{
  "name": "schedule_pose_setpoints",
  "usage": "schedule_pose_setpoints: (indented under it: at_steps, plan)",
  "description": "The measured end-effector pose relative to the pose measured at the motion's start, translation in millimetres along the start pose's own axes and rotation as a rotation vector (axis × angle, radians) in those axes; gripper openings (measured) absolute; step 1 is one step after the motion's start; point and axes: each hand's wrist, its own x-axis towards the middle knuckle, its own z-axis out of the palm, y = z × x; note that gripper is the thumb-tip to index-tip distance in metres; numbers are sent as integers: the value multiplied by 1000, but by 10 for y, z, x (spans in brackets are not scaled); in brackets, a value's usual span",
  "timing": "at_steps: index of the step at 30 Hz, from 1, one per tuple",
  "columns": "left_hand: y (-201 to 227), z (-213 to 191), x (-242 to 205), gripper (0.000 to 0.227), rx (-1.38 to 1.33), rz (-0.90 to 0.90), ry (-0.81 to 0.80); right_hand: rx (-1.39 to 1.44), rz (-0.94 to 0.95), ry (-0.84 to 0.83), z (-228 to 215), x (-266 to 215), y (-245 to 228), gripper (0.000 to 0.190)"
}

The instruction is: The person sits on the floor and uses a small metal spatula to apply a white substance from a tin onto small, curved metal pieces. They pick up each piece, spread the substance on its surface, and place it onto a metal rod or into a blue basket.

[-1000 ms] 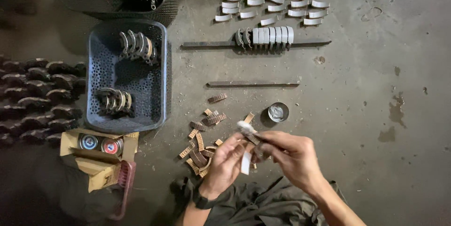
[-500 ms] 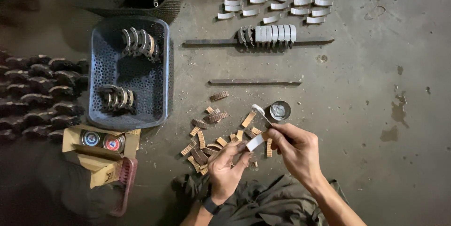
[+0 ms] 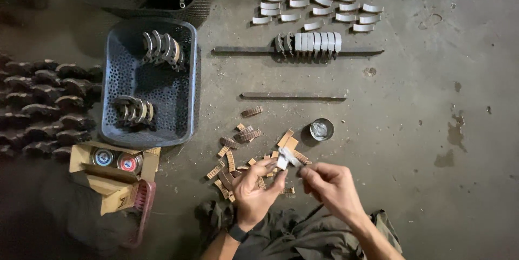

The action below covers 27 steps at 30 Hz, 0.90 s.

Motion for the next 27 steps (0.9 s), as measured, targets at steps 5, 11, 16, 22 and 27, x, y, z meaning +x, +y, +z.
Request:
schedule_pose_setpoints:
  at_steps: [5, 11, 16, 22, 27]
  plan:
    - [-33, -40, -22, 29, 28, -53, 33, -344, -162, 227, -60, -84, -351, 18]
    - [0, -52, 22, 31, 141, 131, 9, -539, -484, 234, 66, -258, -434, 13]
    - [137, -61, 87, 34, 224, 232, -18, -561, -518, 312, 71, -189, -500, 14]
    - [0, 0, 46, 34, 216, 207, -73, -573, -486, 376, -102, -63, -461, 13]
    - [-426, 82, -56, 21, -90, -49, 31, -336, -282, 551, -340, 85, -233, 15]
